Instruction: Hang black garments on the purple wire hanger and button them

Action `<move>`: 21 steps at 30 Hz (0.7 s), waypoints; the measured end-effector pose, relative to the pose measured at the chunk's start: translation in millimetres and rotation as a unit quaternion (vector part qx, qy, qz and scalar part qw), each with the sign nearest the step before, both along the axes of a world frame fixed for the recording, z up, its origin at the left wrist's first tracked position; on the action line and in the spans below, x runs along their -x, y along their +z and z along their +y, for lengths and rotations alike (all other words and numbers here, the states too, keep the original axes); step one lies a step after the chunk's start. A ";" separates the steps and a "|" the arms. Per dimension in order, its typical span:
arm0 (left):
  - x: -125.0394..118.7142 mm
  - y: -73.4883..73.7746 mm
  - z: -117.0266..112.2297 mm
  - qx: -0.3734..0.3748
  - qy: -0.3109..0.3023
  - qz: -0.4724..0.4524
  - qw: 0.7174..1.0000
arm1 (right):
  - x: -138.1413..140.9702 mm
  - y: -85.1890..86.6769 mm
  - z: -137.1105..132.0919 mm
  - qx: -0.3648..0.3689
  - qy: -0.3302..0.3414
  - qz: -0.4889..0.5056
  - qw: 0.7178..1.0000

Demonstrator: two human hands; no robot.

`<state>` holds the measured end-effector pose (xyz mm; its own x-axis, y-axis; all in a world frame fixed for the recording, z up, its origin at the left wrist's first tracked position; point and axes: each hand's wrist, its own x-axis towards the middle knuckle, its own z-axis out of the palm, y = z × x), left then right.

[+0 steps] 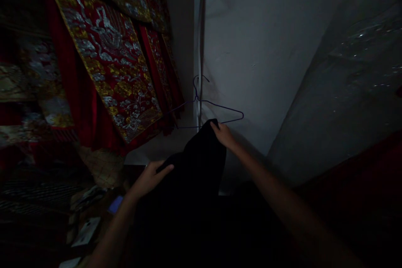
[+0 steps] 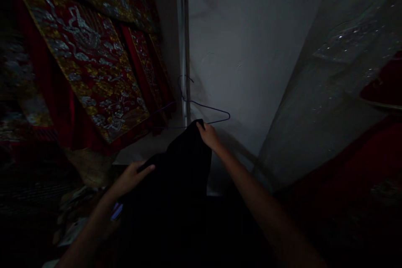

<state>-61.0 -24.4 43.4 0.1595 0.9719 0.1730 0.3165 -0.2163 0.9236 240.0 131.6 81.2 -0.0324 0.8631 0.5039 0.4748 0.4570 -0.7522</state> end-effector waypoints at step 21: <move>-21.1 104.0 86.5 -0.286 0.068 0.091 0.951 | -49.6 33.2 -89.1 0.006 0.168 -0.073 0.983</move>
<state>-39.8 62.1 147.4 0.1169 0.7412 0.6610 0.5216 -0.6122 0.5942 289.7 42.5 114.4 -0.3880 0.7975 0.4620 0.4025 0.5975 -0.6935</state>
